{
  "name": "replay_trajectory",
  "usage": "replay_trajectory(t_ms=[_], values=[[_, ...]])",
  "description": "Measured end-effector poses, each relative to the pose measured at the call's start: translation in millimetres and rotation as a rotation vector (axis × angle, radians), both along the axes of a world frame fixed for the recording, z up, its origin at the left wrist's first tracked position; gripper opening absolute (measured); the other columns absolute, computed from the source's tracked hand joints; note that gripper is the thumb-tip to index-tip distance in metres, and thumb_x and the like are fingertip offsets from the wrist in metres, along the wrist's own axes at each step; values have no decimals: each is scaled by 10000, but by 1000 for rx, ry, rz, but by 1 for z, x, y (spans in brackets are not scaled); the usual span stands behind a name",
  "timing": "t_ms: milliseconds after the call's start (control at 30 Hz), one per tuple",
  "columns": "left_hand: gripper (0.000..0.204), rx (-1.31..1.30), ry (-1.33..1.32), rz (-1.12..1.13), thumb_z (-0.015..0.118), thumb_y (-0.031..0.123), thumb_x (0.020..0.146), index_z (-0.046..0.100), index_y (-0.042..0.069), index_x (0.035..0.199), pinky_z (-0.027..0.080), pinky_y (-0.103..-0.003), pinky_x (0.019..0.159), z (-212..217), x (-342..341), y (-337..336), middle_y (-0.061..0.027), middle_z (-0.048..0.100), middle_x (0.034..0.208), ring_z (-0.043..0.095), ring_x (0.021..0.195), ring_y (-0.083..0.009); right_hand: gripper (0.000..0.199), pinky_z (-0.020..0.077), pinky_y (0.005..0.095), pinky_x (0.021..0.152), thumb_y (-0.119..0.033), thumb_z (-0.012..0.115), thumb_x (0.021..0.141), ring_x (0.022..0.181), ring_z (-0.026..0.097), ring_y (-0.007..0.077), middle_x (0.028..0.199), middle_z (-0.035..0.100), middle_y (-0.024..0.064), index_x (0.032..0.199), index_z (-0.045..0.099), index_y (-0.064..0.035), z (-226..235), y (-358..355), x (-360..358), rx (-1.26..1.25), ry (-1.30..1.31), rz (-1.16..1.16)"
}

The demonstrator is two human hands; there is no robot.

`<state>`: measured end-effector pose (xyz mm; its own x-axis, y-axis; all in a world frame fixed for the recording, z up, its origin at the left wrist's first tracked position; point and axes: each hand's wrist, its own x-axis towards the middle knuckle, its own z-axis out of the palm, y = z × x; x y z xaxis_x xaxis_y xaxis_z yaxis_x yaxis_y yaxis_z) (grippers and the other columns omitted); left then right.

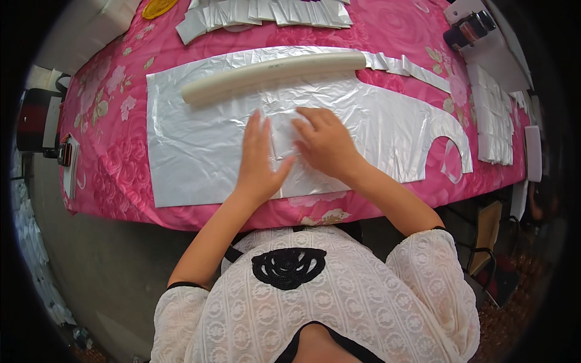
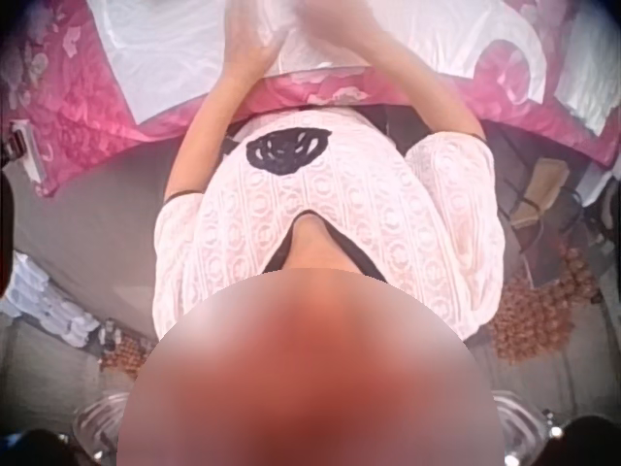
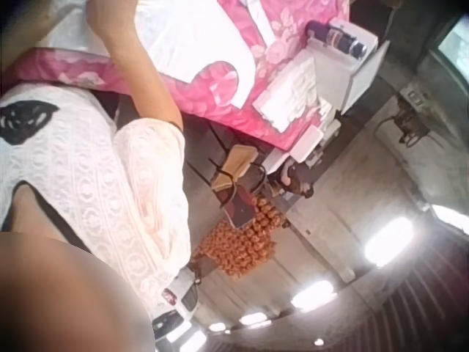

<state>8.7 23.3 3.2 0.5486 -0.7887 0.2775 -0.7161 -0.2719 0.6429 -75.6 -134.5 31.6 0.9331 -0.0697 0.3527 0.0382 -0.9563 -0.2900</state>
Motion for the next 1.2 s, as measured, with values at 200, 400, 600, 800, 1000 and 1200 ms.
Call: replay_trajectory(t_ms=[200, 400, 600, 800, 1000, 1200], values=[[143, -73, 792, 136, 516, 42, 861, 607, -53, 918, 470, -249, 730, 19, -30, 116, -108, 648, 878, 609, 779, -142, 559, 210, 437, 1056, -314, 557, 800, 1280, 269, 345, 1363, 314, 213, 1252, 429, -9, -35, 18, 40, 121, 109, 156], [217, -113, 1598, 635, 532, 139, 886, 557, -42, 1002, 519, -302, 730, 1, -72, 170, -149, 620, 960, 625, 841, -209, 562, 113, 444, 1085, -327, 481, 857, 1339, 164, 320, 1429, 199, 197, 1326, 343, -51, -43, 103, 18, 284, 201, 294], [186, 2, 1454, 571, 579, 148, 858, 602, -25, 923, 510, -283, 651, -7, -66, 173, -88, 630, 875, 615, 741, -154, 498, 175, 475, 1062, -259, 483, 857, 1310, 212, 360, 1368, 311, 208, 1287, 394, -25, -25, 151, -1, 543, 250, 627], [91, 169, 453, 253, 663, 46, 726, 640, -4, 798, 468, -239, 586, 47, -41, 125, -64, 620, 675, 592, 584, -125, 99, 297, 450, 1003, -135, 601, 750, 1265, 307, 338, 1238, 472, 165, 719, 578, -44, -11, 75, 14, 378, 152, 653], [347, 42, 213, 119, 658, 55, 675, 581, 22, 1012, 486, -341, 728, 48, -18, 102, -139, 624, 963, 615, 843, -279, 115, 443, 297, 772, -17, 651, 720, 839, 588, 191, 853, 624, 60, 820, 619, -64, 9, -75, 46, 732, -37, 132], [476, -69, 365, 159, 646, 64, 699, 491, -1, 1144, 493, -338, 710, 36, -7, 86, -142, 626, 996, 627, 839, -263, 167, 454, 241, 664, -123, 583, 830, 736, 575, 98, 807, 637, 41, 897, 632, 22, 12, -258, 144, 875, -351, -505]])
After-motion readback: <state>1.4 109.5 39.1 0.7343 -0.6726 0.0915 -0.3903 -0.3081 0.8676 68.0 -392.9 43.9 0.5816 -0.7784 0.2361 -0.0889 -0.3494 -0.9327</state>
